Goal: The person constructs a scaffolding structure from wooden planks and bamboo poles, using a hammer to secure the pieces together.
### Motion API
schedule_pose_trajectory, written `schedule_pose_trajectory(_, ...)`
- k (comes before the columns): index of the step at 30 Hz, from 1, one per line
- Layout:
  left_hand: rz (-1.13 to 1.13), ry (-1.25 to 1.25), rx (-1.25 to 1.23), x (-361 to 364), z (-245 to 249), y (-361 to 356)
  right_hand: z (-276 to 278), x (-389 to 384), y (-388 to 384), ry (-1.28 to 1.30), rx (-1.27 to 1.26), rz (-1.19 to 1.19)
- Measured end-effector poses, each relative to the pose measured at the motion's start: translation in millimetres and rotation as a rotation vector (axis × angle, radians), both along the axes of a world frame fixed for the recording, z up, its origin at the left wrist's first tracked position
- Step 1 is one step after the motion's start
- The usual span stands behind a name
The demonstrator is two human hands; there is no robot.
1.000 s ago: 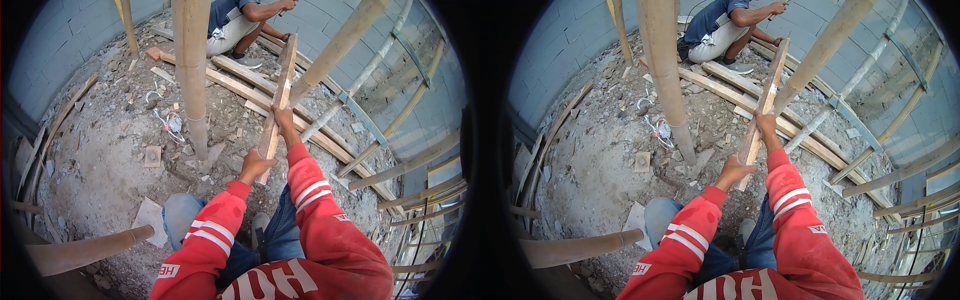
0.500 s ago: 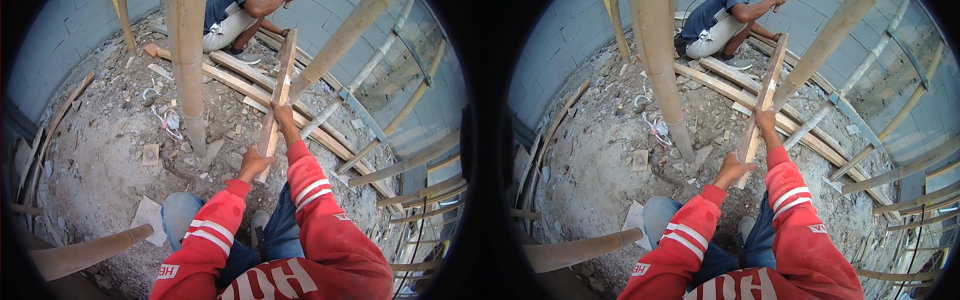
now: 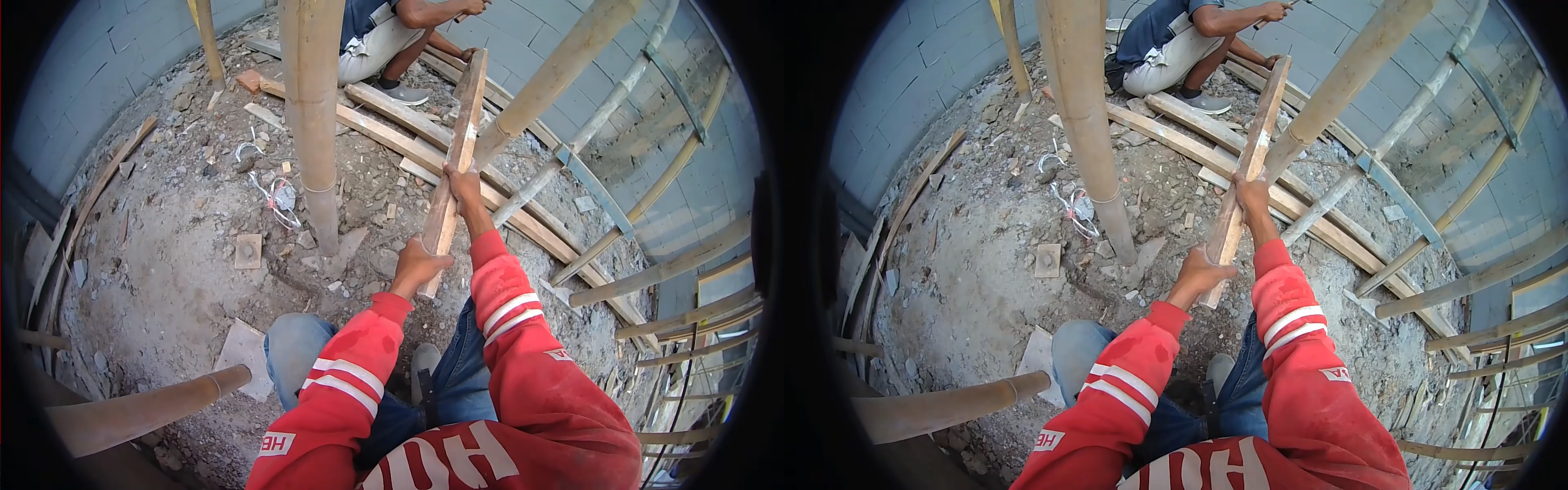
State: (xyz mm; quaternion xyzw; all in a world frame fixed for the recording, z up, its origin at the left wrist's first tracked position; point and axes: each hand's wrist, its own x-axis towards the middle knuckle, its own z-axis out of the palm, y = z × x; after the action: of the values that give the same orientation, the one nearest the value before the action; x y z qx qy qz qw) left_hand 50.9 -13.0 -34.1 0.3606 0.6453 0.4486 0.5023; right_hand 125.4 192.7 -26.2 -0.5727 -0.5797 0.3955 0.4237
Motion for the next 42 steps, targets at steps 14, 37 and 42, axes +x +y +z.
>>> schedule_pose_trajectory(14, 0.026, 0.043, 0.039, 5, -16, 6, 2, 3, 2, 0.023, -0.053, 0.024)
schedule_pose_trajectory(37, -0.027, -0.010, -0.007, -2, 2, -2, 8, 0, -7, 0.009, -0.037, 0.018)
schedule_pose_trajectory(42, -0.041, -0.007, -0.022, -2, 1, -1, 8, 1, -6, 0.025, -0.043, 0.036)
